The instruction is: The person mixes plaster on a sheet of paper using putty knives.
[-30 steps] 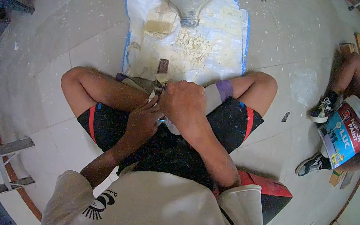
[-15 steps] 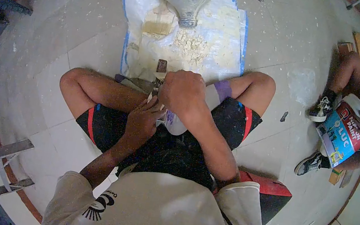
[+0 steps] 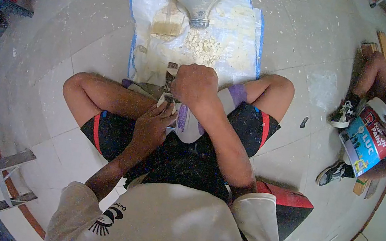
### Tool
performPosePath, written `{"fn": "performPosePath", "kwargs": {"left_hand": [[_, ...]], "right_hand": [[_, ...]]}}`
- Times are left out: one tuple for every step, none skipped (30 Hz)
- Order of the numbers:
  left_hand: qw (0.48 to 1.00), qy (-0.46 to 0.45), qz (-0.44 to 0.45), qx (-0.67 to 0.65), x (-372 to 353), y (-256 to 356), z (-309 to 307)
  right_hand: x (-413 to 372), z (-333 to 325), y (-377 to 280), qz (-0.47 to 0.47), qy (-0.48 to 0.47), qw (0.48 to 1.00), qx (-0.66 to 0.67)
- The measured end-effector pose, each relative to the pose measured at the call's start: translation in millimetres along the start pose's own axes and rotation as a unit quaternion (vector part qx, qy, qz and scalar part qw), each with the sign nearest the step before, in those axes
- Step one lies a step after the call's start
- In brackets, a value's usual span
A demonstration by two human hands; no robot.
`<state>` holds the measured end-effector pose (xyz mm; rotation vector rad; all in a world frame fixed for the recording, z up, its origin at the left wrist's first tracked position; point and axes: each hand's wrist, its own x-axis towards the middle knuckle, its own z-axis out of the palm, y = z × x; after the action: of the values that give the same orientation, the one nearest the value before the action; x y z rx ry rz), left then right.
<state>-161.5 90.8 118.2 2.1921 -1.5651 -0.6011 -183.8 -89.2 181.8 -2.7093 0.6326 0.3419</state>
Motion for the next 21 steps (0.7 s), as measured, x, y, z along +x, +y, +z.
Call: {"fn": "performPosePath", "kwargs": {"left_hand": [[1.0, 0.001, 0.003, 0.002, 1.0, -1.5, 0.2], [1.0, 0.002, 0.004, 0.004, 0.4, -3.5, 1.3], [1.0, 0.001, 0.004, 0.004, -1.5, -4.4, 2.1], [1.0, 0.003, -0.001, 0.002, -2.4, -4.8, 2.4], [1.0, 0.006, -0.004, -0.002, -2.1, -4.4, 3.0], [1.0, 0.009, -0.006, -0.006, -0.9, -3.2, 3.9], [1.0, 0.006, -0.001, -0.004, 0.4, -2.1, 4.3], [1.0, 0.005, 0.003, -0.001, 1.3, -1.8, 3.9], [1.0, 0.003, 0.004, 0.004, 2.2, -2.4, 3.0], [1.0, 0.006, 0.003, 0.0, 2.7, -3.1, 2.5], [1.0, 0.007, 0.001, -0.005, 1.7, -3.2, 2.7], [1.0, 0.008, -0.001, -0.009, 0.6, -3.2, 2.5], [1.0, 0.008, -0.006, -0.008, 0.3, -3.1, 1.7], [1.0, 0.008, -0.007, -0.008, 0.6, -1.9, 0.8], [1.0, 0.011, -0.007, -0.009, 3.6, -0.6, -0.2], [1.0, 0.01, -0.007, -0.02, 6.7, -0.1, -0.8], [0.999, 0.012, -0.011, -0.03, 8.6, 0.1, -1.2], [0.999, 0.014, -0.017, -0.042, 9.7, -0.4, -2.1], [0.999, 0.009, 0.0, -0.042, 9.9, -2.2, -5.2], [0.999, 0.005, 0.017, -0.042, 10.0, -5.6, -9.2], [0.999, 0.001, 0.036, -0.041, 11.2, -7.7, -12.4]], "right_hand": [[1.9, -1.6, -0.5, -0.002, -0.013, 1.0, 0.0], [0.2, -3.1, -3.8, -0.005, -0.007, 1.0, -0.004], [-5.3, -4.5, -8.5, -0.009, -0.003, 1.0, -0.008], [-8.4, -5.1, -11.0, -0.011, 0.002, 1.0, -0.012], [-3.0, 0.0, -9.4, 0.003, 0.004, 1.0, -0.008], [7.2, 8.7, -5.4, 0.018, 0.008, 1.0, -0.007], [12.0, 8.8, -4.0, 0.033, 0.012, 0.999, -0.006], [10.4, 7.2, -1.8, 0.029, 0.001, 1.0, -0.008], [8.5, 4.6, -1.0, 0.024, -0.01, 1.0, -0.01], [7.5, 0.9, -3.2, 0.015, -0.021, 1.0, -0.01], [6.3, -0.6, -6.8, 0.018, -0.033, 0.999, -0.006], [5.1, -2.1, -10.0, 0.021, -0.045, 0.999, -0.001], [4.8, -3.2, -11.1, 0.026, -0.056, 0.998, 0.002], [8.1, 1.3, -7.3, 0.036, -0.053, 0.998, 0.005], [16.0, 10.4, 0.8, 0.047, -0.047, 0.998, 0.005], [22.9, 16.6, 8.5, 0.056, -0.039, 0.998, 0.004], [23.4, 18.9, 16.2, 0.06, -0.012, 0.998, 0.024], [18.4, 21.2, 24.6, 0.059, 0.014, 0.997, 0.043], [12.4, 22.6, 32.0, 0.056, 0.037, 0.996, 0.063], [6.9, 22.1, 38.2, 0.067, 0.048, 0.994, 0.072], [0.4, 19.2, 43.8, 0.065, 0.061, 0.991, 0.095]]}}
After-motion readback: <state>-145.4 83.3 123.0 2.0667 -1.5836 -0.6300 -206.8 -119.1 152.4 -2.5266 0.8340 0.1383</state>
